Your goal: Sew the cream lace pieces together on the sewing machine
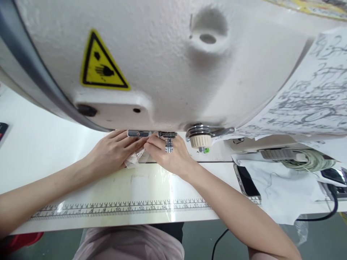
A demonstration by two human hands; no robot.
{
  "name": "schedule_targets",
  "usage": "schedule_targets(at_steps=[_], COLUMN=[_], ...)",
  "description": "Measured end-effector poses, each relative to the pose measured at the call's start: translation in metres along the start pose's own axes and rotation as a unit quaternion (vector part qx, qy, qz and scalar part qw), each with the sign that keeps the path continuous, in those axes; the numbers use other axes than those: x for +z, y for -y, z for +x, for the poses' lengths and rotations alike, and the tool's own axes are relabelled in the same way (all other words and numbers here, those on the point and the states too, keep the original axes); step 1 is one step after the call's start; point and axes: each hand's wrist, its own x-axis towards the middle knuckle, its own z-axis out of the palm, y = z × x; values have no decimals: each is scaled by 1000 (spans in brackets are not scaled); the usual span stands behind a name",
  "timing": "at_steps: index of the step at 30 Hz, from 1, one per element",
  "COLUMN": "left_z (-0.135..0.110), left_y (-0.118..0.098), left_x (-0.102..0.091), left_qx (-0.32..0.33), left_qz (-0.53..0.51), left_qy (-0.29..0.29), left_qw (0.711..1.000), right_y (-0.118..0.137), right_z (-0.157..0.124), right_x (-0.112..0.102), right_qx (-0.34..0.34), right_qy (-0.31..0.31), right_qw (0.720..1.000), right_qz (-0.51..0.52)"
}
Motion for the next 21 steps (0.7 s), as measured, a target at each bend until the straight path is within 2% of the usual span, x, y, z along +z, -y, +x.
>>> schedule_targets(at_steps=[6,11,17,21], left_z=[0,0,-2,-8], left_y=[-1,-1,-1,2], left_x=[0,0,-1,-1], left_qx=[-12,-29,-25,7], left_qz=[3,-8,12,11], left_qy=[11,17,18,7], left_qw=[1000,999,999,1000], right_y=[1,2,-4,-4], right_z=[2,3,-1,-3], right_x=[-4,-8,2,5], right_qx=[25,64,37,20], right_qy=[-18,9,-40,-32], right_qw=[999,998,998,999], right_qz=[-9,-21,-24,-25])
